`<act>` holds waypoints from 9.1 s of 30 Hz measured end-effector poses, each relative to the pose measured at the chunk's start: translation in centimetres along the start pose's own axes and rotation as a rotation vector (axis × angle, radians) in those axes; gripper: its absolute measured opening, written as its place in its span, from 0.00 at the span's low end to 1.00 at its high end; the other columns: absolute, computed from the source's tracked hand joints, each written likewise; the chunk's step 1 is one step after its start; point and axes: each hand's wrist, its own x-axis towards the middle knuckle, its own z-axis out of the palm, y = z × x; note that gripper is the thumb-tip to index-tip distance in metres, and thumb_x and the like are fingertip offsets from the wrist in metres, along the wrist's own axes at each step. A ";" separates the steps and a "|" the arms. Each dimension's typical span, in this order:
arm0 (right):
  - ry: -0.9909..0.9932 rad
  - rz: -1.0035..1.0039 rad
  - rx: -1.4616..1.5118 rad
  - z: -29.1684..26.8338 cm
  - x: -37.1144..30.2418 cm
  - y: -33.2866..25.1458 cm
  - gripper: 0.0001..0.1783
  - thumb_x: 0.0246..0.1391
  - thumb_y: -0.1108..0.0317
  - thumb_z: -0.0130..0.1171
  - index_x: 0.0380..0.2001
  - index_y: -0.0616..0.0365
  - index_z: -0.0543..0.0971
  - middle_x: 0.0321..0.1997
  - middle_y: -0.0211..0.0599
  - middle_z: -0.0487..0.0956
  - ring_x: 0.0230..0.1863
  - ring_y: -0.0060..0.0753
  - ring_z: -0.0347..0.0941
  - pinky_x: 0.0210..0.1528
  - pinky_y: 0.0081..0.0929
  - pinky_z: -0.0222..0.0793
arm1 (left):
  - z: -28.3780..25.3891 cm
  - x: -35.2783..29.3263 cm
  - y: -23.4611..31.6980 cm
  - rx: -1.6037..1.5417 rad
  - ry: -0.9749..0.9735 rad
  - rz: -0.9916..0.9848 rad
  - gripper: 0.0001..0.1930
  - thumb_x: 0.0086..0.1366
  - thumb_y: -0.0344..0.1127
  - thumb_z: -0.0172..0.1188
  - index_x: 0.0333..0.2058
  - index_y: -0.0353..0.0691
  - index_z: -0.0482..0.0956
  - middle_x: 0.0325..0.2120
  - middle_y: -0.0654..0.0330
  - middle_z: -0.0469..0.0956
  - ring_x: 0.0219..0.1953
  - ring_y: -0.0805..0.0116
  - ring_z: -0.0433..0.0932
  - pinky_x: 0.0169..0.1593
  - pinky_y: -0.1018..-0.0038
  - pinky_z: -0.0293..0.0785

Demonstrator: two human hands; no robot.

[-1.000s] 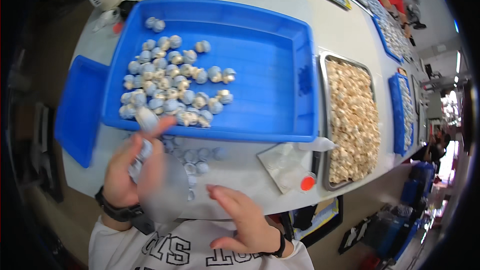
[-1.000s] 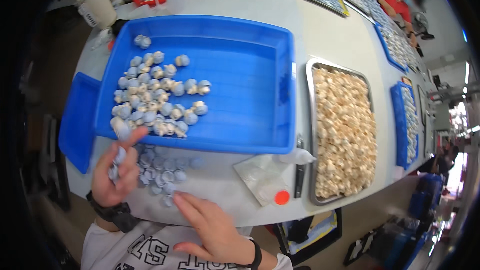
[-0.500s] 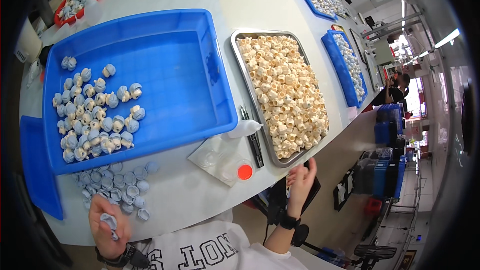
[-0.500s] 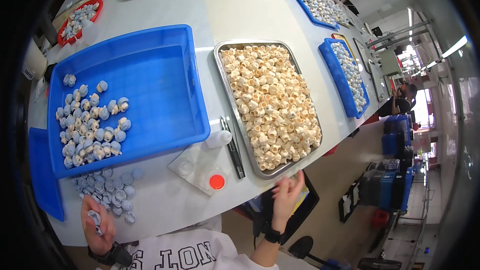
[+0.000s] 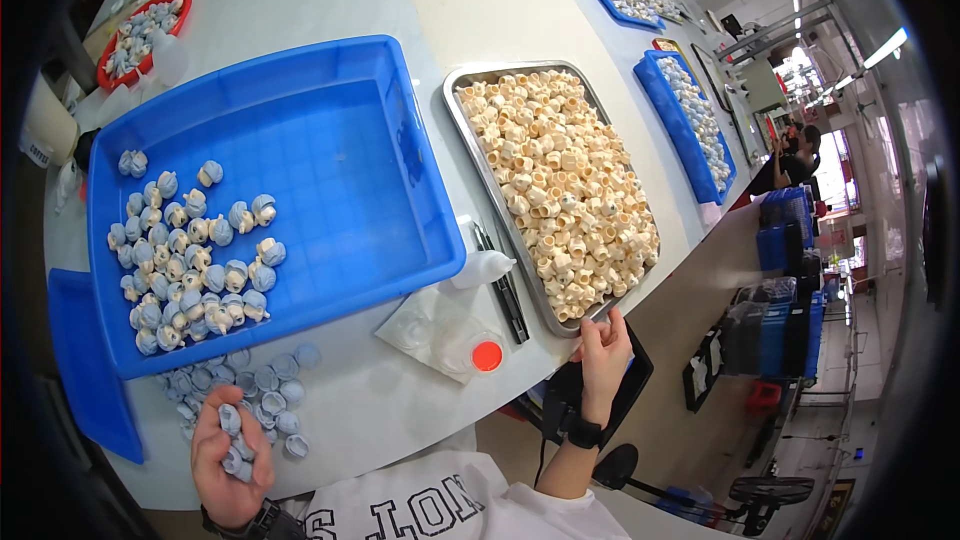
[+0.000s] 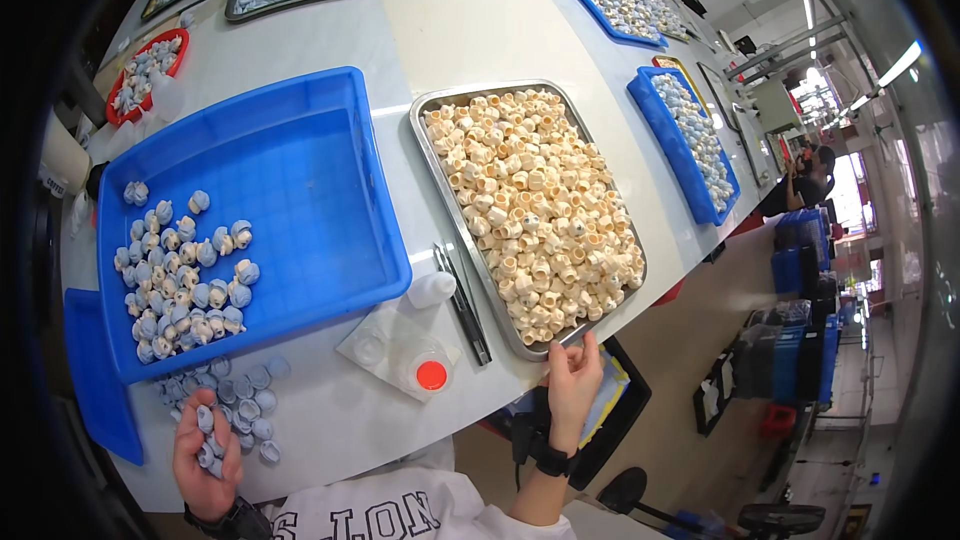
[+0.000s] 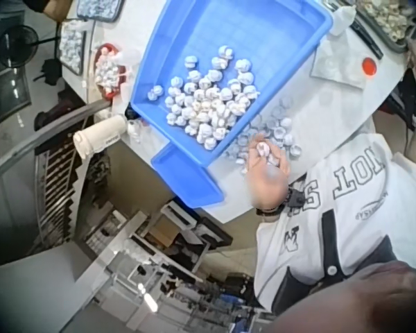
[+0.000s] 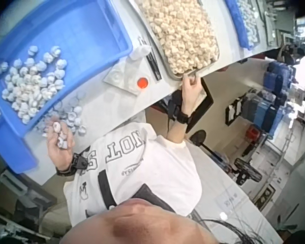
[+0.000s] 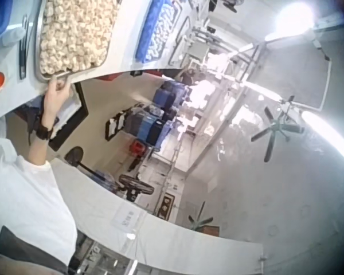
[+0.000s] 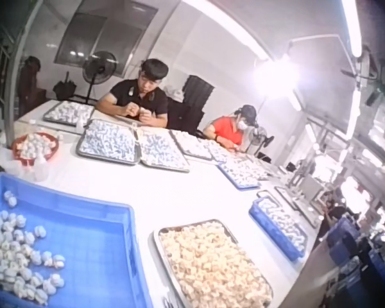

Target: The person assembles small decorative items by picking up a light-blue shell-like base and a small white figurine, applying adhesive from a small bottle, and joining them. The assembled items are placed into a blue tray. The person repeats this process continuously.

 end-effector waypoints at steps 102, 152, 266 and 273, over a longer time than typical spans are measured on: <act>-0.544 -0.890 -0.531 3.8 -6.3 -9.3 0.19 0.30 0.81 0.63 0.33 0.60 0.74 0.31 0.40 0.72 0.29 0.38 0.70 0.28 0.27 0.66 | 1.8 1.0 -1.8 0.318 -0.360 -0.160 0.20 0.52 0.30 0.64 0.41 0.33 0.65 0.30 0.61 0.73 0.32 0.81 0.70 0.35 0.84 0.65; -0.893 -1.075 0.042 11.8 -12.8 -8.4 0.22 0.43 0.52 0.60 0.31 0.62 0.75 0.32 0.38 0.73 0.30 0.38 0.69 0.31 0.30 0.65 | 2.7 0.3 -1.3 0.335 -0.471 -0.232 0.15 0.62 0.43 0.54 0.32 0.34 0.72 0.24 0.64 0.72 0.28 0.80 0.68 0.32 0.82 0.64; -0.560 -0.929 -0.484 4.3 -5.8 -10.4 0.19 0.31 0.79 0.65 0.34 0.59 0.77 0.30 0.35 0.74 0.31 0.37 0.68 0.32 0.28 0.63 | 0.7 -0.4 -2.0 0.363 -0.287 -0.053 0.17 0.51 0.30 0.65 0.39 0.31 0.72 0.30 0.61 0.75 0.29 0.83 0.69 0.33 0.85 0.64; -0.557 -0.933 -0.519 4.4 -5.8 -10.4 0.19 0.31 0.79 0.65 0.33 0.58 0.77 0.29 0.34 0.74 0.30 0.35 0.68 0.31 0.27 0.62 | 0.7 -0.3 -2.0 0.352 -0.291 -0.059 0.18 0.50 0.31 0.66 0.39 0.31 0.73 0.28 0.63 0.75 0.28 0.83 0.69 0.32 0.85 0.64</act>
